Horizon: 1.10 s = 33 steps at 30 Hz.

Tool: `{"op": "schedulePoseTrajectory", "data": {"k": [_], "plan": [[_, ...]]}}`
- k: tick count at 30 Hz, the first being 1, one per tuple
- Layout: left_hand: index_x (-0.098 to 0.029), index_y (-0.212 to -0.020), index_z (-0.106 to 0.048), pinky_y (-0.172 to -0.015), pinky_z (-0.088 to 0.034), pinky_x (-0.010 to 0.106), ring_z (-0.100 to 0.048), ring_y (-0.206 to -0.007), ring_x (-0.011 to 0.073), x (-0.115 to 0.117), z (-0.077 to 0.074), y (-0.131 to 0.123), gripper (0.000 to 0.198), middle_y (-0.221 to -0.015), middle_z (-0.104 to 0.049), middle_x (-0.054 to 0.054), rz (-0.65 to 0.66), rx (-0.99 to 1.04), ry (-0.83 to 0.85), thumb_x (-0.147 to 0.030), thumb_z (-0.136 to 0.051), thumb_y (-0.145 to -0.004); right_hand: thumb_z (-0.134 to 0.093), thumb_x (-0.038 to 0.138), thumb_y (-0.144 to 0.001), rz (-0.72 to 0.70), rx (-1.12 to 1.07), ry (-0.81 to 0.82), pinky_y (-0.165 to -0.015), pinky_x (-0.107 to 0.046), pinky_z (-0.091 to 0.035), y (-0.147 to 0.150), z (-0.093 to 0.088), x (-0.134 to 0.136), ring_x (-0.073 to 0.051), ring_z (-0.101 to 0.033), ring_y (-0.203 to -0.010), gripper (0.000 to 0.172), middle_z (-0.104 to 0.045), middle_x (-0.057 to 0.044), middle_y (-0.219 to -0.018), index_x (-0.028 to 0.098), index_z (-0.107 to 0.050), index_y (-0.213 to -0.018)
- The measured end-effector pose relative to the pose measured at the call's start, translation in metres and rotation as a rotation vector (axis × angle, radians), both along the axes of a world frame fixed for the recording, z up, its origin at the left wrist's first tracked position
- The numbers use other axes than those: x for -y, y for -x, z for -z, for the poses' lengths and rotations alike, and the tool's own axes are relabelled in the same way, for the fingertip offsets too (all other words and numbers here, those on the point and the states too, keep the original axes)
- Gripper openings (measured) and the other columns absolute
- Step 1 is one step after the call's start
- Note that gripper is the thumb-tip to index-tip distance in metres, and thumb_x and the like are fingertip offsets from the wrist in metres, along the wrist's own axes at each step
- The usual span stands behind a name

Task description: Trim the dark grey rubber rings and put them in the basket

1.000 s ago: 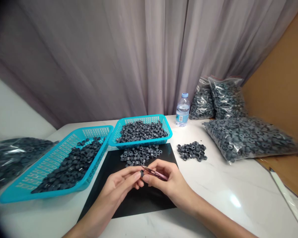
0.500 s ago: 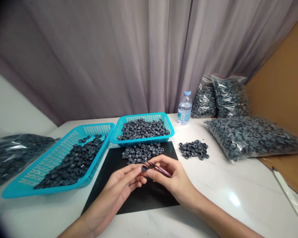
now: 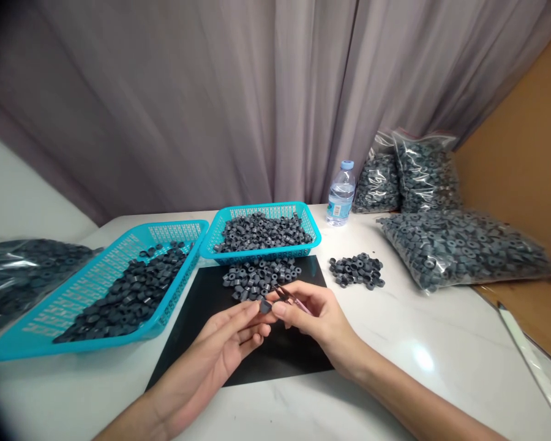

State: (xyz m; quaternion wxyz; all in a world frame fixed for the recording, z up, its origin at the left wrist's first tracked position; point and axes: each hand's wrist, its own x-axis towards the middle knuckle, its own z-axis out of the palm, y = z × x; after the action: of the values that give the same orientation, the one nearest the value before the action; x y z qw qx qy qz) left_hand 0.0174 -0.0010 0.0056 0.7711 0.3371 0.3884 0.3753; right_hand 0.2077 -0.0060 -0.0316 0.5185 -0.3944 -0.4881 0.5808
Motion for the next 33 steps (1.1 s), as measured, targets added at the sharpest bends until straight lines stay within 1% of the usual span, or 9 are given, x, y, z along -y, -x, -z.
{"op": "schedulePoseTrajectory", "data": {"k": [5, 9, 15, 19, 21, 25, 27, 30, 33], "plan": [[-0.015, -0.101, -0.079, -0.089, -0.055, 0.023, -0.071, -0.097, 0.0150, -0.0014, 0.0000, 0.0008, 0.018, -0.102, -0.078, 0.009, 0.015, 0.031, -0.013, -0.029, -0.075, -0.091, -0.078, 0.046, -0.085, 0.009, -0.004, 0.004, -0.050, -0.024, -0.023, -0.0033, 0.0007, -0.0002, -0.011, -0.043, -0.063, 0.033, -0.062, -0.001, -0.076, 0.019, -0.076, -0.104], [-0.014, -0.105, -0.079, -0.088, -0.055, 0.022, -0.071, -0.097, 0.0145, -0.0030, -0.0005, 0.0022, 0.019, -0.103, -0.079, 0.009, 0.036, 0.044, -0.030, -0.027, -0.074, -0.091, -0.076, 0.047, -0.086, 0.003, 0.009, -0.012, -0.051, -0.025, -0.023, -0.0041, 0.0008, -0.0005, -0.011, -0.042, -0.064, 0.033, -0.060, -0.002, -0.077, 0.019, -0.077, -0.103], [-0.015, -0.099, -0.080, -0.085, -0.056, 0.019, -0.073, -0.093, 0.0128, -0.0041, -0.0022, 0.0031, 0.015, -0.101, -0.080, 0.008, 0.026, 0.053, -0.010, -0.026, -0.074, -0.092, -0.077, 0.049, -0.085, 0.036, 0.016, -0.002, -0.051, -0.025, -0.023, -0.0060, -0.0032, 0.0005, -0.011, -0.042, -0.063, 0.033, -0.057, -0.001, -0.073, 0.019, -0.077, -0.098], [-0.015, -0.101, -0.079, -0.085, -0.056, 0.019, -0.073, -0.093, 0.0128, -0.0032, -0.0039, 0.0034, 0.015, -0.102, -0.080, 0.008, 0.044, 0.047, -0.010, -0.024, -0.073, -0.092, -0.075, 0.048, -0.087, 0.031, 0.013, -0.016, -0.051, -0.026, -0.023, -0.0067, -0.0053, 0.0007, -0.011, -0.041, -0.063, 0.031, -0.058, -0.001, -0.074, 0.018, -0.077, -0.097], [-0.013, -0.103, -0.079, -0.084, -0.056, 0.018, -0.072, -0.091, 0.0120, -0.0036, -0.0054, 0.0030, 0.015, -0.102, -0.079, 0.009, 0.053, 0.041, -0.011, -0.021, -0.075, -0.091, -0.074, 0.048, -0.088, 0.025, 0.001, -0.014, -0.050, -0.026, -0.022, -0.0062, -0.0057, 0.0006, -0.010, -0.038, -0.060, 0.032, -0.055, -0.001, -0.072, 0.017, -0.076, -0.096], [-0.014, -0.099, -0.079, -0.081, -0.055, 0.017, -0.071, -0.084, 0.0100, -0.0059, -0.0080, 0.0023, 0.015, -0.098, -0.079, 0.007, 0.031, 0.041, -0.018, -0.016, -0.081, -0.084, -0.072, 0.050, -0.088, 0.026, -0.034, 0.017, -0.049, -0.026, -0.018, -0.0053, -0.0062, 0.0011, -0.009, -0.027, -0.054, 0.035, -0.045, 0.003, -0.063, 0.016, -0.076, -0.094], [-0.014, -0.099, -0.079, -0.080, -0.055, 0.017, -0.070, -0.081, 0.0094, -0.0067, -0.0079, 0.0023, 0.017, -0.097, -0.079, 0.007, 0.032, 0.037, -0.027, -0.016, -0.082, -0.082, -0.072, 0.050, -0.088, 0.026, -0.031, 0.013, -0.049, -0.027, -0.018, -0.0054, -0.0059, 0.0017, -0.009, -0.025, -0.054, 0.034, -0.044, 0.004, -0.063, 0.016, -0.075, -0.094], [-0.014, -0.102, -0.079, -0.081, -0.054, 0.017, -0.069, -0.083, 0.0092, -0.0069, -0.0066, 0.0022, 0.018, -0.098, -0.078, 0.007, 0.059, 0.032, -0.039, -0.018, -0.080, -0.084, -0.073, 0.050, -0.088, 0.019, -0.007, 0.003, -0.049, -0.027, -0.018, -0.0058, -0.0047, 0.0022, -0.009, -0.027, -0.054, 0.034, -0.045, 0.003, -0.062, 0.016, -0.073, -0.090], [-0.014, -0.104, -0.080, -0.083, -0.053, 0.017, -0.068, -0.084, 0.0089, -0.0065, -0.0052, 0.0018, 0.019, -0.097, -0.077, 0.007, 0.087, 0.029, -0.061, -0.022, -0.079, -0.087, -0.075, 0.048, -0.087, 0.026, 0.021, -0.028, -0.050, -0.026, -0.026, -0.0055, -0.0037, 0.0026, -0.010, -0.038, -0.059, 0.031, -0.055, 0.000, -0.071, 0.017, -0.072, -0.091]]}}
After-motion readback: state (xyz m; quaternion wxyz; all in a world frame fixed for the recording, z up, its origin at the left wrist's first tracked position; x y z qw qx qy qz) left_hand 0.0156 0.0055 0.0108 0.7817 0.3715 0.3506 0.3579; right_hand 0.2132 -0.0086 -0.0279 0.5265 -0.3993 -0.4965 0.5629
